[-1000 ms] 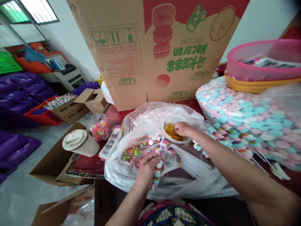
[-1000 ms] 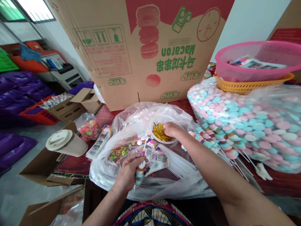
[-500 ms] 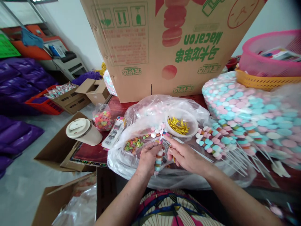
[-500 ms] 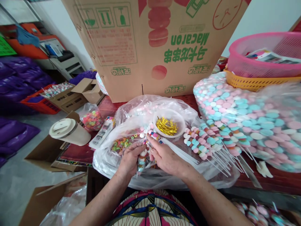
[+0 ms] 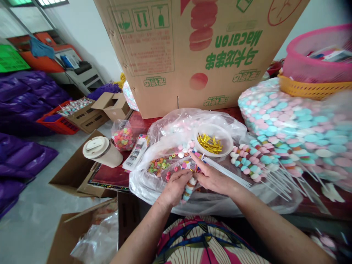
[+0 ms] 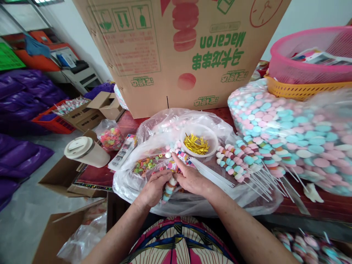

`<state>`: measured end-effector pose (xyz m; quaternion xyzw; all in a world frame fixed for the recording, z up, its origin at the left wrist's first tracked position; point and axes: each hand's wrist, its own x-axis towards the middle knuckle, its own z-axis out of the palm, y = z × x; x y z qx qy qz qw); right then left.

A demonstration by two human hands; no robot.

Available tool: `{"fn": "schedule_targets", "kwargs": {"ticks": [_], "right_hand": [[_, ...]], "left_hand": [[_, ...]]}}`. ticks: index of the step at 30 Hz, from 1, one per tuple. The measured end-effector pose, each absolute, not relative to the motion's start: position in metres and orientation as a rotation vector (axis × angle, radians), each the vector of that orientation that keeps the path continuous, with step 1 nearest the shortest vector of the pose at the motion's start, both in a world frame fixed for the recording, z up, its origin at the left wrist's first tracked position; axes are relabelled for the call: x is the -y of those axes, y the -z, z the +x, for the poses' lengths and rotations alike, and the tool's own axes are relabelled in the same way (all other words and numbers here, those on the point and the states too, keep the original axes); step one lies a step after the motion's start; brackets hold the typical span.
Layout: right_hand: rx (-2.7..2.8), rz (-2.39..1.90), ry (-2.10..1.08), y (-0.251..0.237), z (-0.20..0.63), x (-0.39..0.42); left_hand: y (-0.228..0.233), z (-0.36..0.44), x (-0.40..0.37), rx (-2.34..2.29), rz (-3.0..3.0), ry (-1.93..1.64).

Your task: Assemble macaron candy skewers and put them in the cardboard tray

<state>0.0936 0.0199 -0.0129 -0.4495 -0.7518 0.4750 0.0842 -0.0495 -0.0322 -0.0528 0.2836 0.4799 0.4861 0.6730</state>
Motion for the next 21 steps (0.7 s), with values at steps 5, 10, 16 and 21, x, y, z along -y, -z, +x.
{"fn": "schedule_targets", "kwargs": {"ticks": [5, 10, 16, 21], "right_hand": [[2.255, -1.218, -1.039, 0.03, 0.092, -0.011], [2.061, -1.156, -0.806, 0.05, 0.097, 0.001], [2.047, -1.096, -0.788, 0.042, 0.1, -0.002], [2.029, -1.056, -1.028, 0.04, 0.099, -0.002]], "left_hand": [[0.056, -0.037, 0.029, -1.132, 0.466, -1.232], [0.053, -0.029, 0.025, -1.141, 0.348, -1.342], [0.056, -0.032, 0.028, -1.084, 0.541, -1.234], [0.052, -0.033, 0.032, -1.14, 0.535, -1.271]]}}
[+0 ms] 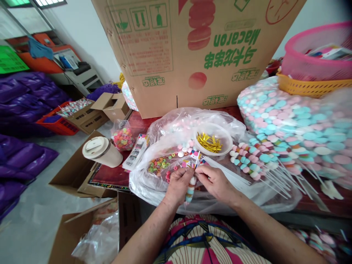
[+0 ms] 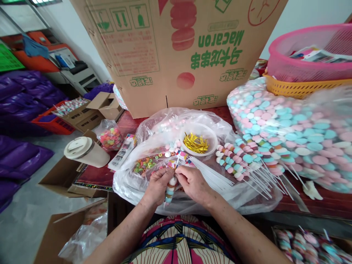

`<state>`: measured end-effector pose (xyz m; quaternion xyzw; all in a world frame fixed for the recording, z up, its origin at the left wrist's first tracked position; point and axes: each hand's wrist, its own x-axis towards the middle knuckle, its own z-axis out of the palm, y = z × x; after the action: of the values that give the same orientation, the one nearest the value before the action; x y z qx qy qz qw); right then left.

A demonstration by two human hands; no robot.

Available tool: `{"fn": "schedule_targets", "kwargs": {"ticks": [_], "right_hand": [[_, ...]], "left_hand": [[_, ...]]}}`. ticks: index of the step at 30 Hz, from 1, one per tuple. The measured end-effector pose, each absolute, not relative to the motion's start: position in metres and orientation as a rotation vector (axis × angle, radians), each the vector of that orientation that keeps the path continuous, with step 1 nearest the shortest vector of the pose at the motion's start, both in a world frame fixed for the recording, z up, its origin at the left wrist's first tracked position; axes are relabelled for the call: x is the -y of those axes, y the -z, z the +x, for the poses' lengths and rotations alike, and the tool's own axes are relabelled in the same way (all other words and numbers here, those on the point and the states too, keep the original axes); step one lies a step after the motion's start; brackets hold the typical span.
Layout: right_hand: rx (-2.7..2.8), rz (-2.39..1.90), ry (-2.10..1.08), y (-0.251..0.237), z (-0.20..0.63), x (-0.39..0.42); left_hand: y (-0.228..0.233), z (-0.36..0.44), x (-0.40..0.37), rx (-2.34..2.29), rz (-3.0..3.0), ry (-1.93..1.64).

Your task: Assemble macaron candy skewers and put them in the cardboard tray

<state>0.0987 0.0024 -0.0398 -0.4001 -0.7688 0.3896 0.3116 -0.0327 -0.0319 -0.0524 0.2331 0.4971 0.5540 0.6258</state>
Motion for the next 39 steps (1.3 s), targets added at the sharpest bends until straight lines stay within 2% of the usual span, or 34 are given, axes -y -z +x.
{"fn": "schedule_targets", "kwargs": {"ticks": [5, 10, 16, 19, 24, 26, 28, 31, 34, 36, 39], "right_hand": [[1.683, -1.185, -1.415, 0.047, 0.101, 0.001], [2.011, -0.898, -1.341, 0.024, 0.117, -0.007], [2.002, -0.867, -1.548, 0.014, 0.116, -0.008], [2.014, -1.011, -1.282, 0.03, 0.105, 0.001], [2.295, -1.162, -0.282, 0.035, 0.092, 0.001], [2.332, -1.159, -0.088, 0.021, 0.089, -0.006], [2.307, -1.121, -0.056, 0.006, 0.086, -0.01], [2.306, -0.947, -0.369, -0.003, 0.077, -0.006], [2.1, -0.994, -0.844, -0.001, 0.068, 0.002], [1.856, -1.09, -1.075, -0.001, 0.062, 0.008], [1.669, -1.016, -1.378, -0.003, 0.05, 0.019]], "left_hand": [[0.05, -0.033, 0.033, -1.081, 0.457, -1.329], [0.038, -0.043, 0.032, -0.826, 0.304, -0.992], [0.029, -0.047, 0.033, -0.7, 0.285, -0.914], [0.034, -0.043, 0.032, -0.813, 0.203, -1.058], [0.037, -0.028, 0.032, -1.12, 0.354, -1.455], [0.028, -0.03, 0.033, -1.273, 0.47, -1.496], [0.011, -0.043, 0.032, -1.315, 0.513, -1.335], [-0.02, -0.083, 0.032, -1.146, 0.514, -1.14], [-0.037, -0.121, 0.037, -1.112, 0.646, -1.386], [-0.033, -0.129, 0.043, -1.139, 0.75, -1.232], [-0.01, -0.113, 0.05, -1.193, 0.844, -1.033]]}}
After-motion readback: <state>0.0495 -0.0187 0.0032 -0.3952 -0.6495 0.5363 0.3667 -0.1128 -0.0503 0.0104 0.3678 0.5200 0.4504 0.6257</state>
